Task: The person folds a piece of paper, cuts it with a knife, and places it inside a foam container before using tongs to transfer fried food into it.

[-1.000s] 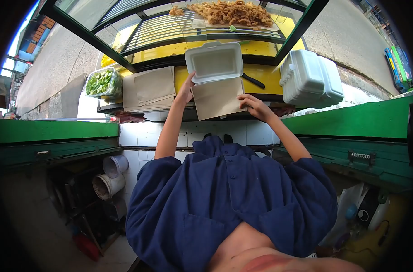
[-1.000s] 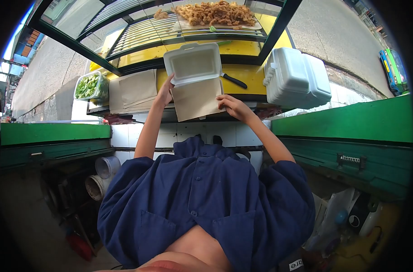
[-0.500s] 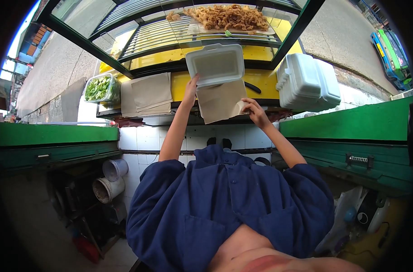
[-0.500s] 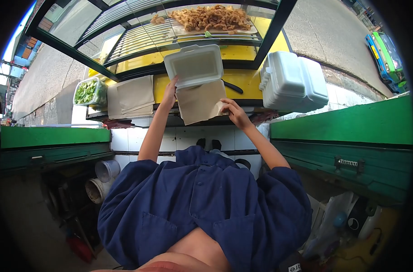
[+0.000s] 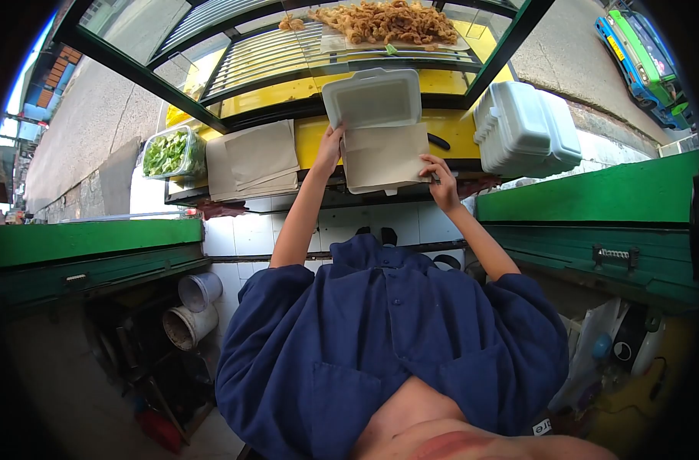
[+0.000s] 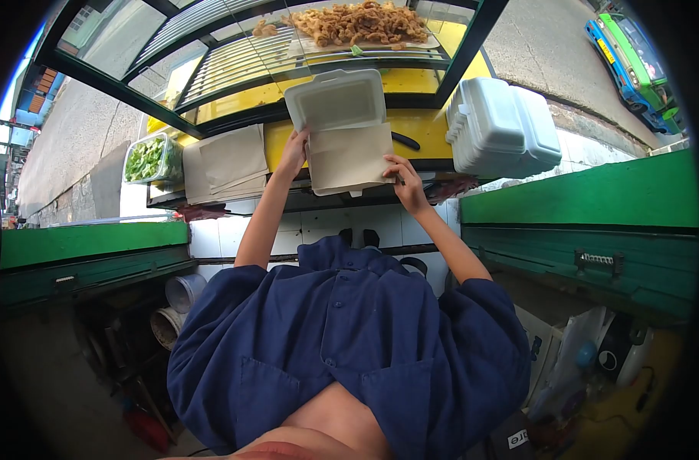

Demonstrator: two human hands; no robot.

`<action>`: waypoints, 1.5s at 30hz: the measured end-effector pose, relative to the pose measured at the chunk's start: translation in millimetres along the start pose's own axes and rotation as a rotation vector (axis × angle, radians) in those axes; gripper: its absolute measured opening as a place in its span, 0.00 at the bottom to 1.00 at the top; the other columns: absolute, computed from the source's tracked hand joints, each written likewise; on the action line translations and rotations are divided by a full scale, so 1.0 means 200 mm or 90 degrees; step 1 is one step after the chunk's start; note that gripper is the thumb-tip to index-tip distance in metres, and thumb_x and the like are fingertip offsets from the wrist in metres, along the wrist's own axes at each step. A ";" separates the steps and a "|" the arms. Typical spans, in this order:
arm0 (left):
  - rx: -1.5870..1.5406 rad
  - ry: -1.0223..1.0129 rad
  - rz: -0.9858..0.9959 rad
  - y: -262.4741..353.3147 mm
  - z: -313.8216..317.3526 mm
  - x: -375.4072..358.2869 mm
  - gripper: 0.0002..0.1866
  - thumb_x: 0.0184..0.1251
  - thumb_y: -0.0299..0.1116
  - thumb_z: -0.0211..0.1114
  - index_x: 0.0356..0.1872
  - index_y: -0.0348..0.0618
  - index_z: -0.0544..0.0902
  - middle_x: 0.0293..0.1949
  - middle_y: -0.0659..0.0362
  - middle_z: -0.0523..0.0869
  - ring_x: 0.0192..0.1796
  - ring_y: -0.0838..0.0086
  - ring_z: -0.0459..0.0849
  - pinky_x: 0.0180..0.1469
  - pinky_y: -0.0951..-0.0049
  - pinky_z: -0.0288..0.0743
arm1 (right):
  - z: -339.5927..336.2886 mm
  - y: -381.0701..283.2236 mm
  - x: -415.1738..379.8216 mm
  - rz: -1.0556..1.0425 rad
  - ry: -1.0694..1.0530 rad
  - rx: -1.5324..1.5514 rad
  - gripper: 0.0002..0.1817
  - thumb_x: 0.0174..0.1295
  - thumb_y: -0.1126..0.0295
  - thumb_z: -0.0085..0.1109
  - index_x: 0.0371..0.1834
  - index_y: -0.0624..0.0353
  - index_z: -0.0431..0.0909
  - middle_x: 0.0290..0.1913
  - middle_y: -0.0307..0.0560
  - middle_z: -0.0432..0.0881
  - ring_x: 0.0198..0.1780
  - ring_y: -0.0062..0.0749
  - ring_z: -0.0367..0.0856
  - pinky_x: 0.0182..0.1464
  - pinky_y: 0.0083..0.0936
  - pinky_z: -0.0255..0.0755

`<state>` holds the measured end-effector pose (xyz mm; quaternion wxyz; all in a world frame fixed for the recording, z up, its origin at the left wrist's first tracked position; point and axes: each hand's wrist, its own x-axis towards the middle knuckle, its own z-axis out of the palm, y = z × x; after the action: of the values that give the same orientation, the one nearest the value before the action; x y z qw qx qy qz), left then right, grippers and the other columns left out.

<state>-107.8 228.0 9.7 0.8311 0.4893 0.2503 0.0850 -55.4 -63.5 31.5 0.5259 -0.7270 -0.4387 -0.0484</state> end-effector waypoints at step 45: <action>0.160 -0.032 0.106 0.03 -0.03 0.04 0.18 0.66 0.47 0.64 0.41 0.39 0.83 0.36 0.66 0.83 0.37 0.85 0.76 0.41 0.80 0.69 | -0.12 0.21 0.33 0.369 0.075 0.027 0.18 0.57 0.61 0.68 0.38 0.68 0.84 0.25 0.40 0.83 0.26 0.18 0.77 0.30 0.19 0.70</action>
<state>-103.6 238.4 9.5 0.7593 0.6107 0.1968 0.1089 22.2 -46.5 46.4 0.5578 -0.8066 -0.1823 0.0709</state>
